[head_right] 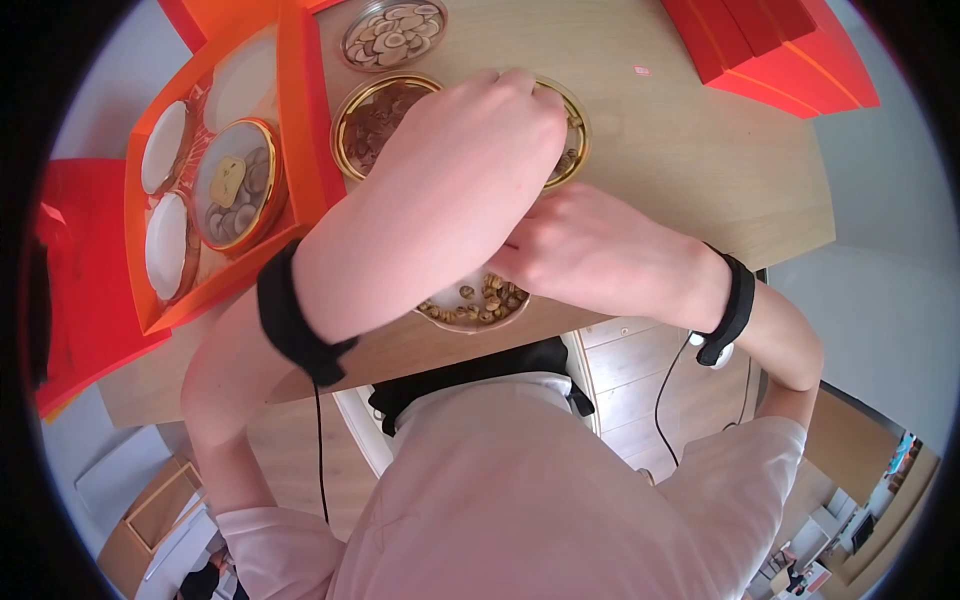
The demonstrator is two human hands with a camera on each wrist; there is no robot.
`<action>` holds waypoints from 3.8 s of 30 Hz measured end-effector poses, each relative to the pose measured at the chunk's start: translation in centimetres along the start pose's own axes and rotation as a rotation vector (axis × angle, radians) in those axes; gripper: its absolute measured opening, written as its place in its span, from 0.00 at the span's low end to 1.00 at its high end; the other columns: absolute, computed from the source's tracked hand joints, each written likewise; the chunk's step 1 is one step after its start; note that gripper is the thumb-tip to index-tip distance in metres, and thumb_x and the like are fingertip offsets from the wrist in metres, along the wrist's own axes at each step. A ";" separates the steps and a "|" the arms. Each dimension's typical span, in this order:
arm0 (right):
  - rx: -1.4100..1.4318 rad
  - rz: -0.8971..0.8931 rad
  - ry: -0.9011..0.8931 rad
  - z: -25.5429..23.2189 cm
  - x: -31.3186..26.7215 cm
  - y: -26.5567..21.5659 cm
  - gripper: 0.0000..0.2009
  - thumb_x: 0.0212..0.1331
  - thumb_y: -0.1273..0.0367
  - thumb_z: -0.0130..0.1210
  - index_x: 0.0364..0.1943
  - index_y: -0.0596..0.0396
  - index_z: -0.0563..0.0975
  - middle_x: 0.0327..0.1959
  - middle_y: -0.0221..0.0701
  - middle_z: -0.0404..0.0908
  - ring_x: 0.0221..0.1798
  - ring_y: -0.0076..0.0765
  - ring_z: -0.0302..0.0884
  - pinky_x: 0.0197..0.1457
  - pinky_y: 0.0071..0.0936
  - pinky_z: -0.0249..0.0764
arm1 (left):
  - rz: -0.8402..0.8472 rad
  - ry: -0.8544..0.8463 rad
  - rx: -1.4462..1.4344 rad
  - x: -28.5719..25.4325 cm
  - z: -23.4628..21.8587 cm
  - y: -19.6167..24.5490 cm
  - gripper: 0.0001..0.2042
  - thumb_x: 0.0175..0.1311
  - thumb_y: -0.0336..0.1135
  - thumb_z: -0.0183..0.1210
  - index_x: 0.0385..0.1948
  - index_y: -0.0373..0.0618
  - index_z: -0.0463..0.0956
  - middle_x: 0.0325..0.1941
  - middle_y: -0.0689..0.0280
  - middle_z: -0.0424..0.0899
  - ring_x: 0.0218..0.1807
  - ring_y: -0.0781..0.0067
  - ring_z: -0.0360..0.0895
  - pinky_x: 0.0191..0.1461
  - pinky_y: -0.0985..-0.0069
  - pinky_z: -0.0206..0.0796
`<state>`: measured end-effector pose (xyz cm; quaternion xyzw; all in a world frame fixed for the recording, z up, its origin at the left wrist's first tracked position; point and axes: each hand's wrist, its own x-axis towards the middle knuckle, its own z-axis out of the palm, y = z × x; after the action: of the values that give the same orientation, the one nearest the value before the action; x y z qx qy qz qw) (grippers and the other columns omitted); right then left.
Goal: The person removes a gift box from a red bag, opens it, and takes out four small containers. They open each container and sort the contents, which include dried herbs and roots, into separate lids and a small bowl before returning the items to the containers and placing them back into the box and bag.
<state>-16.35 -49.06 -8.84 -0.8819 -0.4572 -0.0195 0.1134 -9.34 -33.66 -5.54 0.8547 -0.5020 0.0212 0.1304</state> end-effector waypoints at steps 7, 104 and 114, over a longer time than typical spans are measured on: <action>-0.003 -0.012 -0.078 -0.3 0.2 -0.3 0.06 0.47 0.73 0.59 0.26 0.59 0.74 0.29 0.34 0.78 0.38 0.38 0.82 0.37 0.34 0.81 | -0.068 0.098 0.035 0.1 2.3 -1.5 0.09 0.63 0.34 0.64 0.35 0.36 0.79 0.38 0.55 0.83 0.44 0.56 0.84 0.42 0.65 0.81; 0.336 0.387 -0.511 -3.5 2.2 -0.2 0.12 0.59 0.67 0.66 0.34 0.60 0.75 0.32 0.42 0.80 0.40 0.56 0.80 0.43 0.46 0.75 | 0.002 -0.482 -0.233 -8.2 -1.2 -2.4 0.07 0.55 0.25 0.65 0.31 0.31 0.77 0.35 0.49 0.82 0.38 0.51 0.86 0.37 0.62 0.79; 0.326 0.380 -0.497 -3.3 2.2 -0.3 0.10 0.60 0.68 0.64 0.31 0.59 0.75 0.31 0.41 0.80 0.40 0.55 0.80 0.43 0.45 0.75 | 0.028 -0.522 -0.198 -7.9 -1.6 -2.4 0.03 0.50 0.22 0.62 0.26 0.34 0.78 0.30 0.51 0.82 0.35 0.50 0.85 0.33 0.62 0.77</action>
<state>-15.12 -47.87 -5.24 -0.8993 -0.2955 0.2905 0.1398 -11.07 -25.44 -5.81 0.8073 -0.5300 -0.2470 0.0795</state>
